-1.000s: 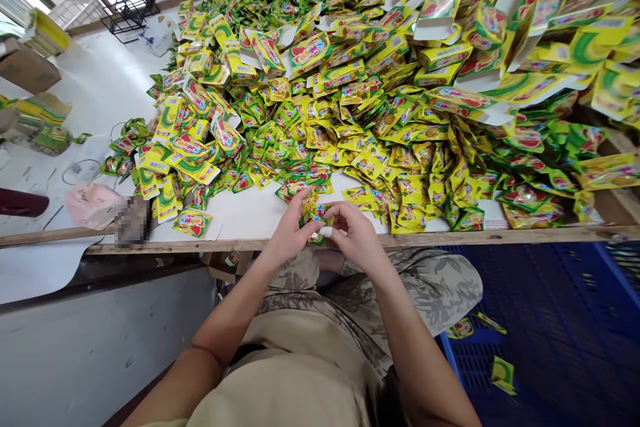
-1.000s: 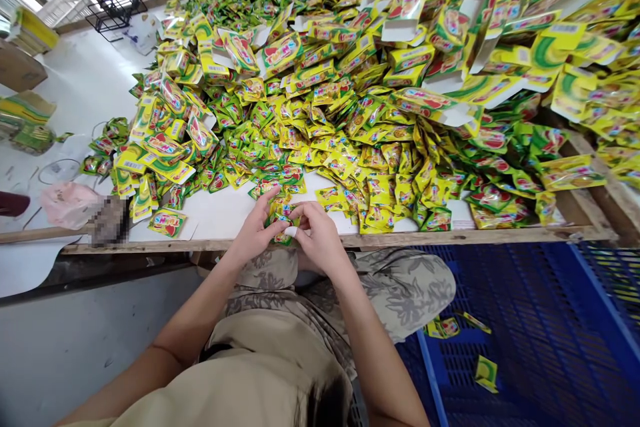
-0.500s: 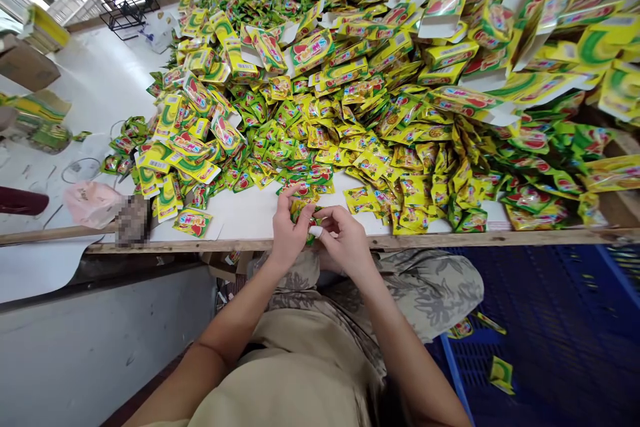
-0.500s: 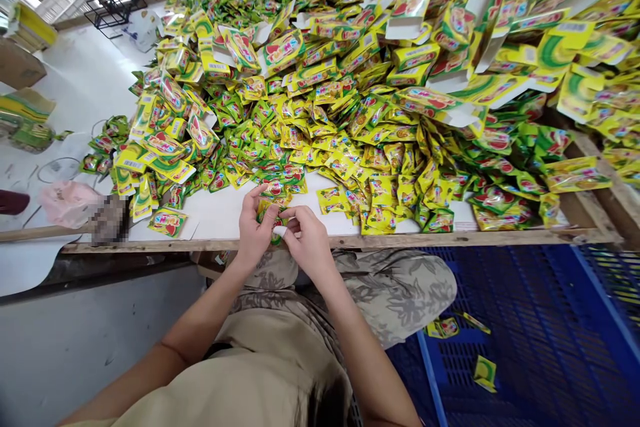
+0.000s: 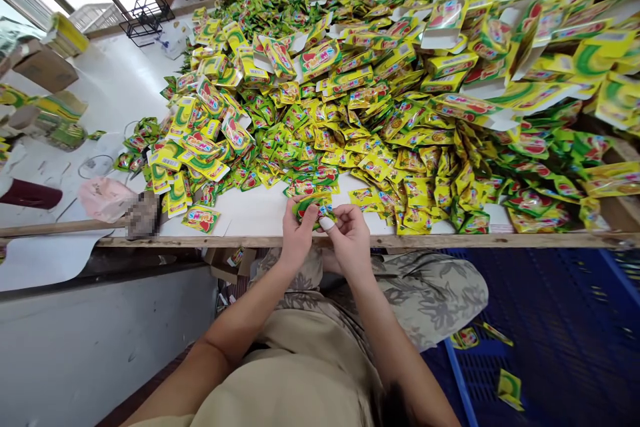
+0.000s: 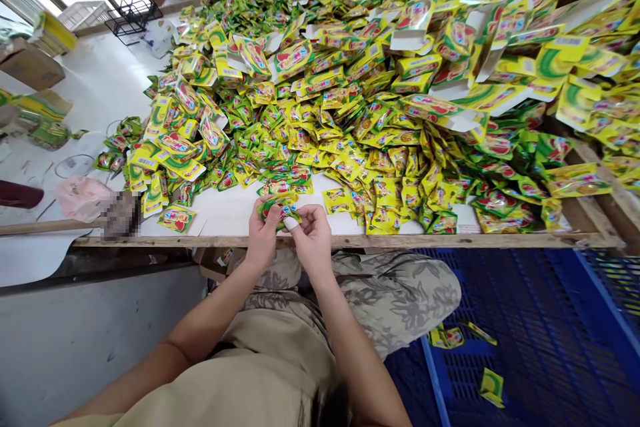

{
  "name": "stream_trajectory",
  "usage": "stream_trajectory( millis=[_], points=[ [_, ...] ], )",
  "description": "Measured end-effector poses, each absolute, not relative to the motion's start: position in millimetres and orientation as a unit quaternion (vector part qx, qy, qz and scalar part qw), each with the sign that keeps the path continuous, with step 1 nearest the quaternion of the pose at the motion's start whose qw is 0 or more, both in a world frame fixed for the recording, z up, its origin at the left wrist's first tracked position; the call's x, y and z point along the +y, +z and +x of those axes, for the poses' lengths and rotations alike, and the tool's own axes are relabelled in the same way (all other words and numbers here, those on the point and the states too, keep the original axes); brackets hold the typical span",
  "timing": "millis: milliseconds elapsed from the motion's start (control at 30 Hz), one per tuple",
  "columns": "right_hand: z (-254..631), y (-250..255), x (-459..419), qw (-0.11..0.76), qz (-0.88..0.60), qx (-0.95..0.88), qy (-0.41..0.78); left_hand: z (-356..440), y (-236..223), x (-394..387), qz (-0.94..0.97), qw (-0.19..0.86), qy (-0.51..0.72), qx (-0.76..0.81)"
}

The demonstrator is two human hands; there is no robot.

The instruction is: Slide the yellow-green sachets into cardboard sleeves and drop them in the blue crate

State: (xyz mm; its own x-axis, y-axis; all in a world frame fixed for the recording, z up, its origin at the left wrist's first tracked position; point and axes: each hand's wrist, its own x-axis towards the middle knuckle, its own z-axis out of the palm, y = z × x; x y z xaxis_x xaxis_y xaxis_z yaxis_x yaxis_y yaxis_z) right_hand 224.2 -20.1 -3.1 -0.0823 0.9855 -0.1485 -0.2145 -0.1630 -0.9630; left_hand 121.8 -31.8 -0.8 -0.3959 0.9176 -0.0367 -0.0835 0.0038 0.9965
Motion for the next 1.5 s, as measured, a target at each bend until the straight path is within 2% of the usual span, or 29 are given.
stream_trajectory(
  millis=[200, 400, 533, 600, 700, 767, 867, 1000, 1133, 1367, 1500],
  points=[
    [230, -10, -15, 0.462, -0.463, -0.481, 0.584, 122, -1, -30, 0.376, 0.425, 0.57, 0.595],
    [224, -21, -12, 0.451, -0.519, -0.556, 0.466, 140, -4, -38, 0.373, 0.419, 0.584, 0.586],
    [228, -21, -7, 0.456, -0.544, -0.562, 0.426, 124, -2, -42, 0.411, 0.387, 0.584, 0.584],
    [238, -20, -3, 0.46, -0.559, -0.555, 0.41, 92, 6, -44, 0.448, 0.333, 0.551, 0.62],
    [259, -18, 1, 0.478, -0.58, -0.53, 0.393, 18, 25, -53, 0.531, 0.171, 0.404, 0.725],
    [270, -18, 2, 0.486, -0.584, -0.52, 0.39, -33, 37, -64, 0.586, 0.108, 0.215, 0.774],
    [272, -18, 2, 0.486, -0.579, -0.528, 0.388, -88, 50, -80, 0.61, 0.081, -0.03, 0.788],
    [262, -19, 0, 0.477, -0.566, -0.537, 0.405, -112, 53, -82, 0.622, 0.071, -0.168, 0.762],
    [255, -19, -4, 0.472, -0.571, -0.54, 0.399, -95, 49, -66, 0.683, 0.068, -0.119, 0.718],
    [239, 6, -2, 0.518, -0.545, -0.549, 0.365, 18, 22, -39, 0.76, 0.17, 0.174, 0.603],
    [241, 14, 10, 0.523, -0.554, -0.606, 0.226, 67, 11, -32, 0.748, 0.197, 0.284, 0.566]
  ],
)
